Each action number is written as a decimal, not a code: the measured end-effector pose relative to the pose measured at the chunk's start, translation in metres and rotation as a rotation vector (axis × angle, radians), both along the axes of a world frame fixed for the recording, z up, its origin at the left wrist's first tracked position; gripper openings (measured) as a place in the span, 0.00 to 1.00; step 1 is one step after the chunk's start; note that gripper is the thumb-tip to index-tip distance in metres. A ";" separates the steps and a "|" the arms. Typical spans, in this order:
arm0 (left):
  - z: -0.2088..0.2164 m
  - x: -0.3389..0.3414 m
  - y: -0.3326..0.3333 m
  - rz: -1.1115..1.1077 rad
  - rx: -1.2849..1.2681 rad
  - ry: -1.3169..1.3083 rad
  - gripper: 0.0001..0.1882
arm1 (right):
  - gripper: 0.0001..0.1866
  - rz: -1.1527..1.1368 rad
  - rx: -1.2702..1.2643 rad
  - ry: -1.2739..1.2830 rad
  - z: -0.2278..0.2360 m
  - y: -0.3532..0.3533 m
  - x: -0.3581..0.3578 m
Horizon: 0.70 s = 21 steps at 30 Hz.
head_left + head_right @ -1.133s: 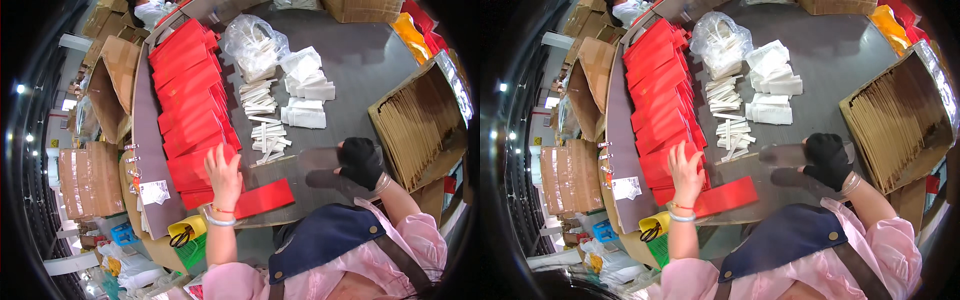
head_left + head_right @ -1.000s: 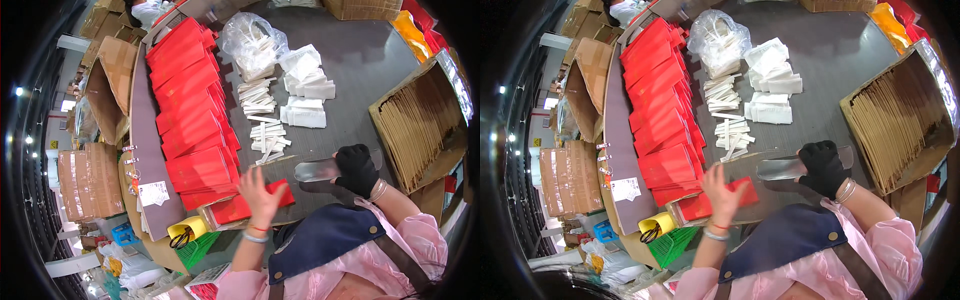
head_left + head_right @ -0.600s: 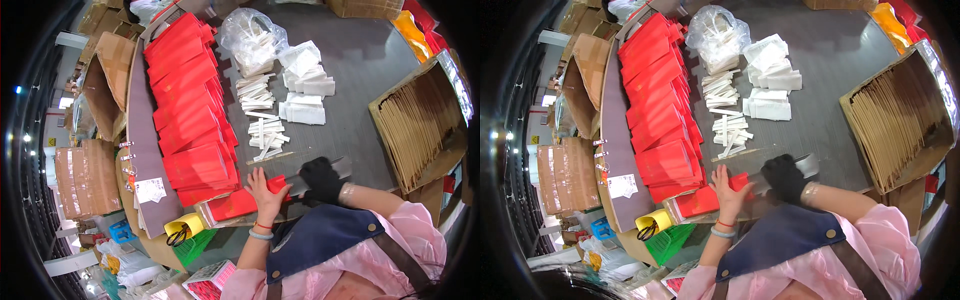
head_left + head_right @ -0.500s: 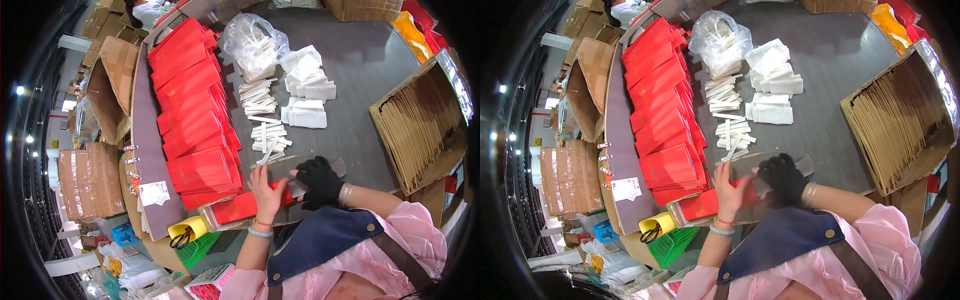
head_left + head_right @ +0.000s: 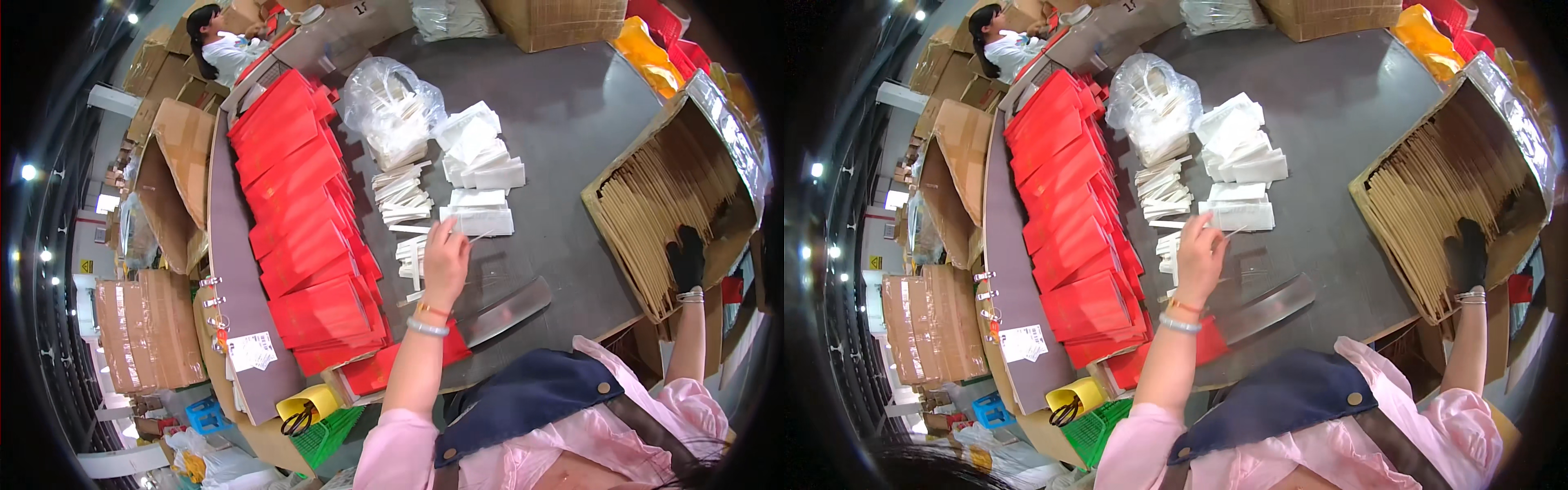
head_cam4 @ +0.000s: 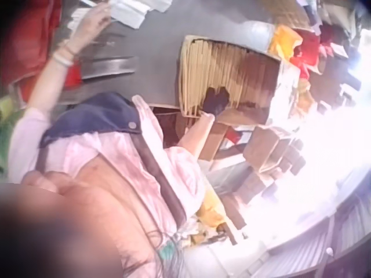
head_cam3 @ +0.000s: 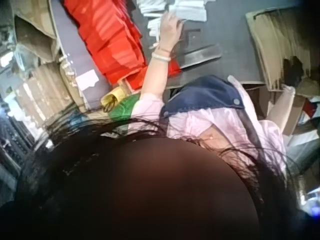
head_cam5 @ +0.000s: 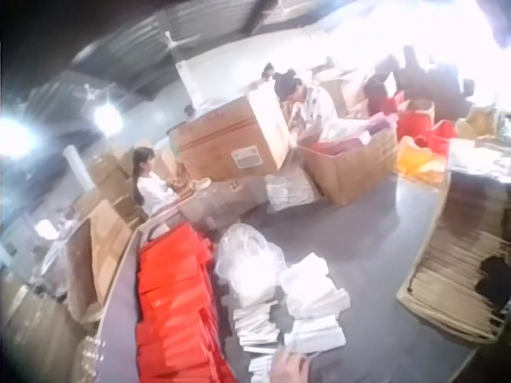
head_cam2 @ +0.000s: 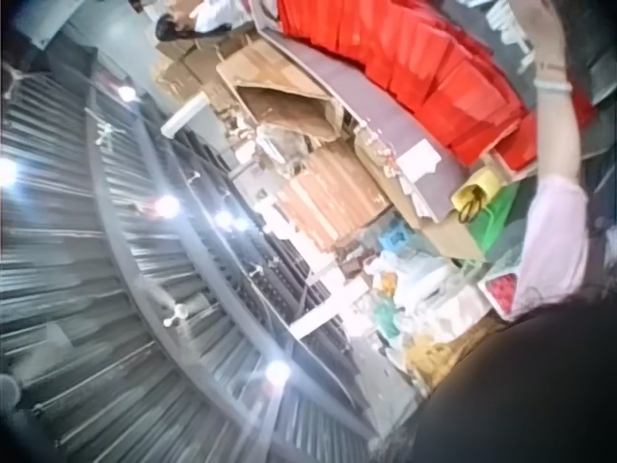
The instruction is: Inserting wooden chopsticks into red paper sleeves and organizing them at a packing station.
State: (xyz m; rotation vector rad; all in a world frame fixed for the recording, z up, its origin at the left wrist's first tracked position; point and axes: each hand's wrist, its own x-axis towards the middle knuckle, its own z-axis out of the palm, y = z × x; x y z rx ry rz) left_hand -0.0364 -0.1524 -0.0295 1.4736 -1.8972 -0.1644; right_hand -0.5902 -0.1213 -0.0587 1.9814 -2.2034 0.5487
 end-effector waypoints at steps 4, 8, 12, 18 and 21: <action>-0.014 0.009 -0.016 -0.131 0.078 -0.098 0.05 | 0.15 0.045 0.273 0.029 0.011 -0.018 0.030; -0.016 -0.017 0.024 -0.088 0.170 -0.124 0.05 | 0.09 0.100 0.132 -0.144 0.014 -0.010 0.030; 0.000 -0.025 0.041 -0.081 0.144 -0.087 0.06 | 0.09 -0.008 0.220 -0.218 0.015 -0.016 0.028; 0.000 0.000 -0.009 -0.152 0.221 -0.001 0.07 | 0.09 0.012 0.302 -0.311 0.023 -0.021 0.038; -0.003 0.003 -0.018 -0.200 0.388 -0.040 0.08 | 0.08 -0.006 0.411 -0.240 0.032 -0.022 0.038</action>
